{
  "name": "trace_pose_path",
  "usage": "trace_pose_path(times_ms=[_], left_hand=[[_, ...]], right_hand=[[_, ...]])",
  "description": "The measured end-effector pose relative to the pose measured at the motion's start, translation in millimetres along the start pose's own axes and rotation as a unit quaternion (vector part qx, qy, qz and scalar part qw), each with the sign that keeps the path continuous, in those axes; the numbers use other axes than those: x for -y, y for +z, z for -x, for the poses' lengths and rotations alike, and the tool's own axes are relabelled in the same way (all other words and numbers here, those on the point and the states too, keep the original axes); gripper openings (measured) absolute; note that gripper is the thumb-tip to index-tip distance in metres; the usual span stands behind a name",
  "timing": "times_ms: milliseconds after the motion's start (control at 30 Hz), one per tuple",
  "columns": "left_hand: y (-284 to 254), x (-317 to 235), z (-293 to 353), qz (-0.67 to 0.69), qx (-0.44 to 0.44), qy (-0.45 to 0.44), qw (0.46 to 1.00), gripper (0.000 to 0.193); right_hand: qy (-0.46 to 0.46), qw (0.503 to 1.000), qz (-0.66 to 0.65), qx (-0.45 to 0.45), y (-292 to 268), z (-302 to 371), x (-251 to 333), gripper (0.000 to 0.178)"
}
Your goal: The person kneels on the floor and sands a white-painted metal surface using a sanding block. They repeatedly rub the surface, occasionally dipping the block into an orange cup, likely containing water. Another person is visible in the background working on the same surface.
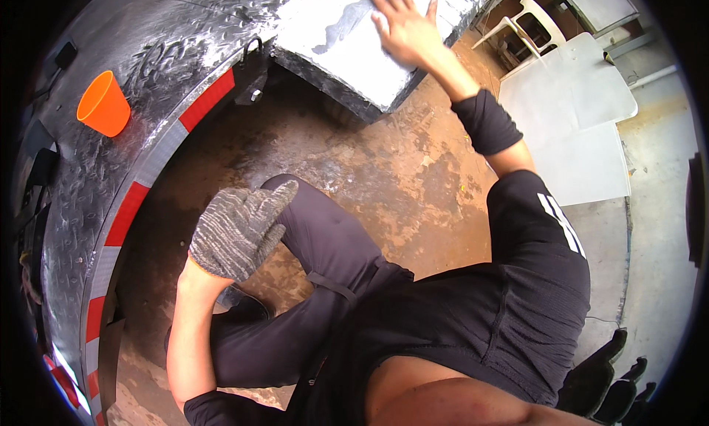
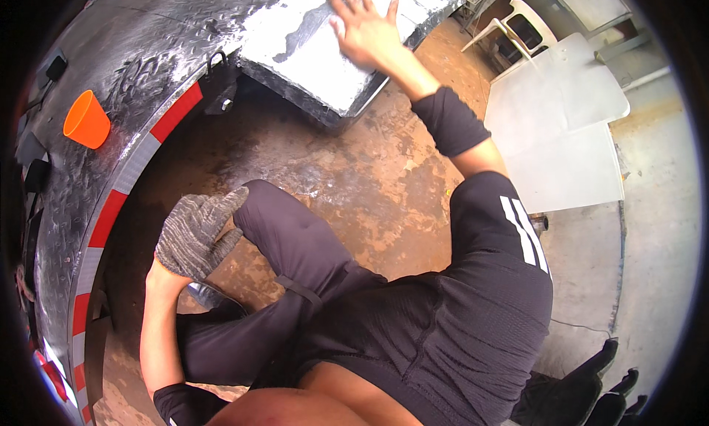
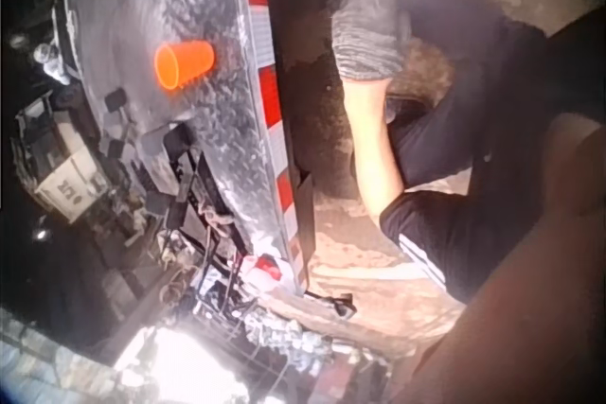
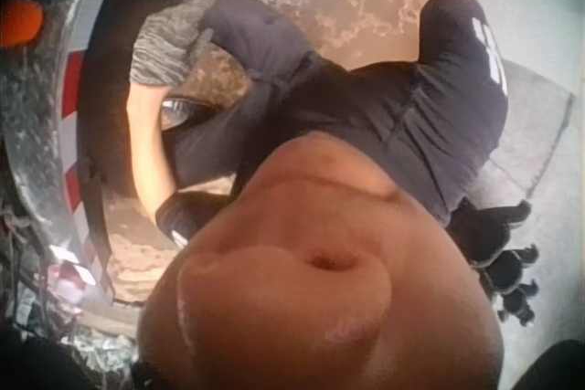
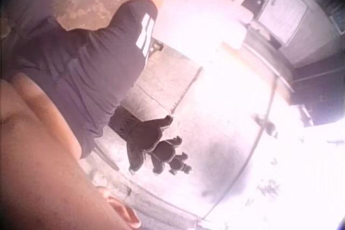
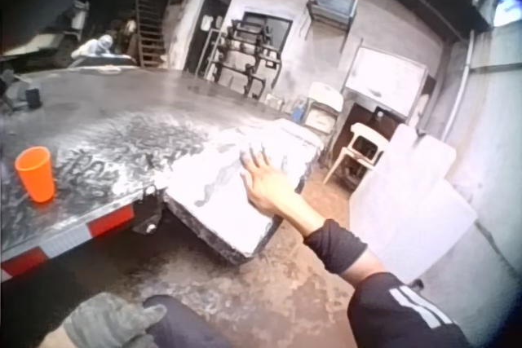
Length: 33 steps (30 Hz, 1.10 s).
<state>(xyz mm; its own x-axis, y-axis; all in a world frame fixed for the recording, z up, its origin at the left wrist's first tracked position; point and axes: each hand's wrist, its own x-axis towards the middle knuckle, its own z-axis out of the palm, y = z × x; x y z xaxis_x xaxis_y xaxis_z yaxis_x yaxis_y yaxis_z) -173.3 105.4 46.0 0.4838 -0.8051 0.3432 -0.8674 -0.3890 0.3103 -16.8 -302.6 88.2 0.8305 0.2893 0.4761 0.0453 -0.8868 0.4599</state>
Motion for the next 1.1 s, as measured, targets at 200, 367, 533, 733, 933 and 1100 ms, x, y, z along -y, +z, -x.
trace_pose_path(times_ms=[200,367,533,733,933,1100], left_hand=[[-3.0,-0.1,5.7,0.001,-0.009,-0.007,1.000,0.066],[4.7,4.3,1.5,0.010,0.013,-0.003,1.000,0.065],[-15.4,-1.4,9.8,-0.017,0.001,-0.014,1.000,0.062],[-5.5,2.1,-3.0,0.015,0.046,-0.013,0.999,0.051],[-7.2,0.9,4.3,0.009,0.026,-0.013,1.000,0.063],[-4.5,7.0,-1.9,0.012,0.045,-0.027,0.999,0.057]], right_hand=[[-0.116,0.990,-0.054,0.066,-21.5,50.2,41.0,0.055],[0.026,0.999,-0.031,-0.028,-3.7,-7.6,-2.6,0.052],[-0.110,0.989,-0.019,0.100,-26.4,48.2,70.7,0.057],[0.062,0.996,-0.040,0.057,-20.4,-2.5,3.7,0.057],[-0.021,0.993,-0.018,0.112,-30.9,57.2,45.5,0.060],[0.093,0.994,-0.034,0.056,-22.5,27.8,-6.8,0.057]])
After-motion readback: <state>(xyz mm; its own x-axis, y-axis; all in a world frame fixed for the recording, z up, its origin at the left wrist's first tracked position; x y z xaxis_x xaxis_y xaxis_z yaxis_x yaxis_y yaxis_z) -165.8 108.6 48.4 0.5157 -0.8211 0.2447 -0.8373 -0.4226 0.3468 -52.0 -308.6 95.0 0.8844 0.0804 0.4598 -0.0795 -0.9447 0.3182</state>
